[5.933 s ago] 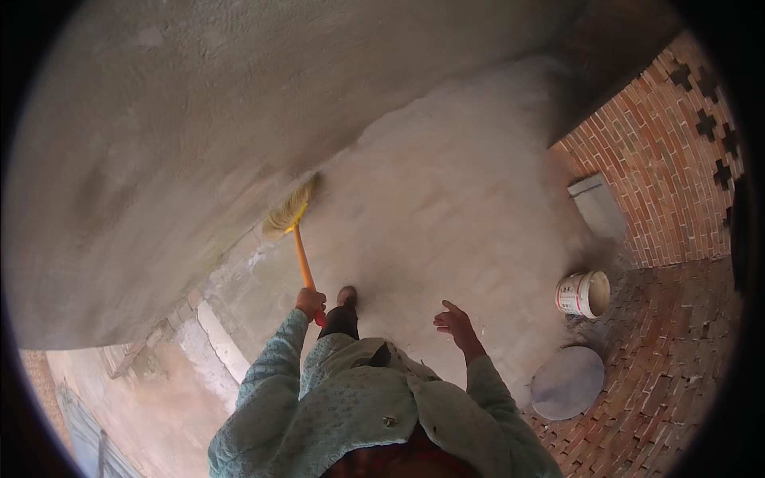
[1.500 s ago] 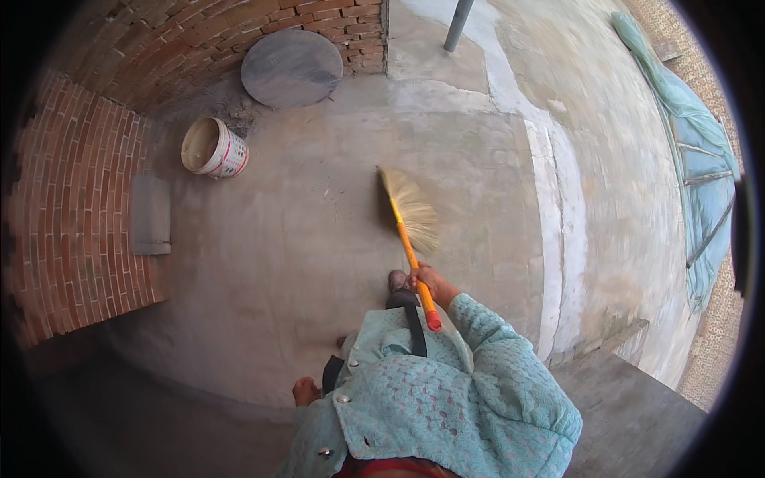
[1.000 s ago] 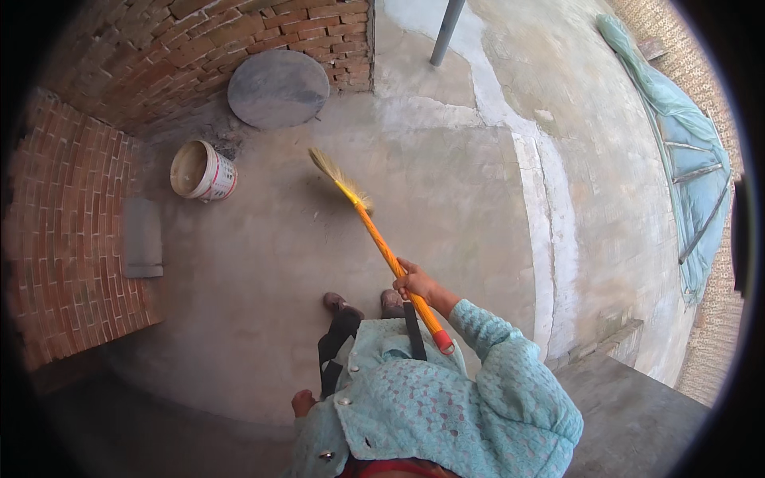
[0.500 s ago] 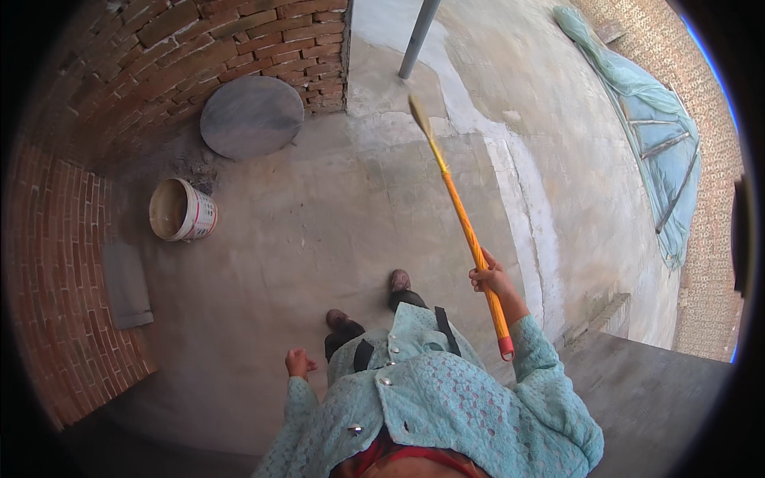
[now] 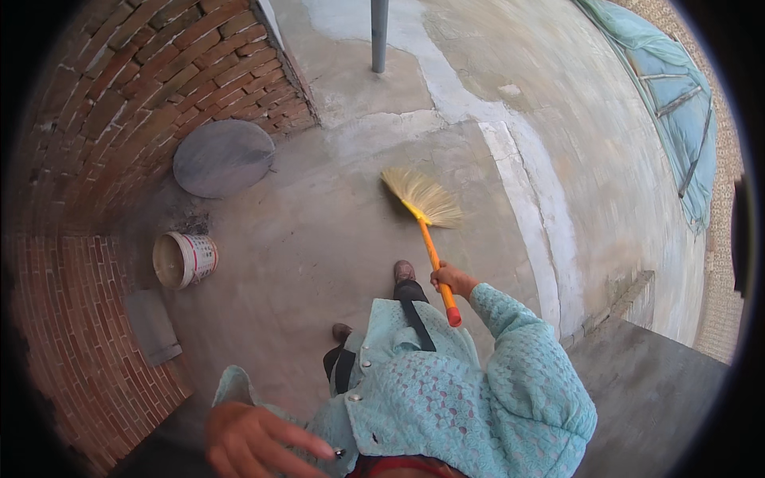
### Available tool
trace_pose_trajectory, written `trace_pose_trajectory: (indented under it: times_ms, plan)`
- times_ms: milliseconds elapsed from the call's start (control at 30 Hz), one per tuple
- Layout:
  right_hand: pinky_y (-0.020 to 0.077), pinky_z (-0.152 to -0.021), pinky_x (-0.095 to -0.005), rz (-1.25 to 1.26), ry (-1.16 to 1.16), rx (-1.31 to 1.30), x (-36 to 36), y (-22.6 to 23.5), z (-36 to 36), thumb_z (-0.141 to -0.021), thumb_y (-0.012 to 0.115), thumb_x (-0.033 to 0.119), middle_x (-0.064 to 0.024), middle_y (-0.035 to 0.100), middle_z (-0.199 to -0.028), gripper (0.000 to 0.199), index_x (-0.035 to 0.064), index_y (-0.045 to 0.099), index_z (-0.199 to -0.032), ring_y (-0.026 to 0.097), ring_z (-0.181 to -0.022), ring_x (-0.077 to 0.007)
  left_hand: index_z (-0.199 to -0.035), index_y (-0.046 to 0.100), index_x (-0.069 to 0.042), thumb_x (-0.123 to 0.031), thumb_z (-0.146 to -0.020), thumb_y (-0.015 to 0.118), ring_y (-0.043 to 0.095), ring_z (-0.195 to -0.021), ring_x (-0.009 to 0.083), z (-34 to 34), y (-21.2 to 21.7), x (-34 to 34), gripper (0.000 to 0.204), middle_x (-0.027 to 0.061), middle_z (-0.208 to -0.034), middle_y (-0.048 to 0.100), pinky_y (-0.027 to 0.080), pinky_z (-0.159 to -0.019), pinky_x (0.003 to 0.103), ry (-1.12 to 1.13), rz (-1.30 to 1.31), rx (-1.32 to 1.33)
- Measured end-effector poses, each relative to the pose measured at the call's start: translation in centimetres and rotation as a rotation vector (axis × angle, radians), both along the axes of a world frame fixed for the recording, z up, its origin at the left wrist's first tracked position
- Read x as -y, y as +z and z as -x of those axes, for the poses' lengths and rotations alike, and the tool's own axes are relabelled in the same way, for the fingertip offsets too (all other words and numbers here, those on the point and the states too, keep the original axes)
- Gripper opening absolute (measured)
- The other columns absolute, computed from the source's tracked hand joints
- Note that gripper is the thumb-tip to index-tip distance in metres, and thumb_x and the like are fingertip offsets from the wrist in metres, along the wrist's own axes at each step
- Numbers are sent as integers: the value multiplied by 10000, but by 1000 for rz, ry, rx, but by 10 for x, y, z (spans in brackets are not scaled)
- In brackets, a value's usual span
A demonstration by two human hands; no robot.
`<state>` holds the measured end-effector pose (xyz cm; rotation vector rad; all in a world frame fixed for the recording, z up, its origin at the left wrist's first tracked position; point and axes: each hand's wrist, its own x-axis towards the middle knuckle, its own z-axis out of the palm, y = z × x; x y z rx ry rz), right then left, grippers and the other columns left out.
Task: The person sweeps a concrete floor with a yellow broom, moving debris toward a corner near a brick wall. The person walks around the area, sweeping different sections and adjusting position to gather dust and small particles.
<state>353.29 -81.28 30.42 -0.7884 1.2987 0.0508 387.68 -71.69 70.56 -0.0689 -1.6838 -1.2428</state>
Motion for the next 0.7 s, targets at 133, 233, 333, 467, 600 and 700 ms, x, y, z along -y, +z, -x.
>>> trace_pose_trajectory:
  times_ms: [133,233,333,467,600,700]
  plan:
    - [410,-382,-265,-213,-82,78,-18,30,-5,-709,481,-26,-54,462,-562,233,28,394,-918,474,-433,-150,-891,611,-65,-179,-824,474,457,-1053,321,39,54,42,190,115,-988,561,334,-921,478,-525,-144,52]
    - [406,-378,-260,-209,-78,101,-21,50,-4,-714,474,-26,-45,464,-559,220,28,406,-917,469,-426,-137,-800,595,-43,-158,-757,484,506,-911,289,52,60,47,165,108,-881,561,398,-808,426,-440,163,8]
    - [382,-404,-242,-199,-119,128,-23,61,-3,-662,470,-20,-48,462,-542,194,10,441,-851,461,-430,-131,-668,522,-228,-277,-793,533,431,-560,100,60,64,28,135,-64,-640,488,306,-452,252,-345,180,15]
    - [378,-420,-230,-145,-59,84,-29,58,-6,-667,463,-19,-40,465,-544,189,6,455,-854,458,-429,-121,-736,569,-229,-280,-732,545,455,-727,166,37,71,19,56,-32,-780,514,316,-561,298,-462,478,344]
    - [389,-407,-232,-126,-70,145,-38,42,-6,-707,468,19,-38,493,-548,72,34,479,-777,471,-433,-116,-709,557,-83,-182,-713,508,479,-736,223,26,83,13,111,64,-768,518,372,-626,346,-580,333,434]
    - [388,-417,-221,-119,-110,135,-41,31,-5,-711,460,21,-36,494,-550,56,30,486,-759,470,-436,-106,-665,523,-59,-175,-708,504,444,-676,217,30,85,7,126,78,-715,481,340,-582,336,-554,307,393]
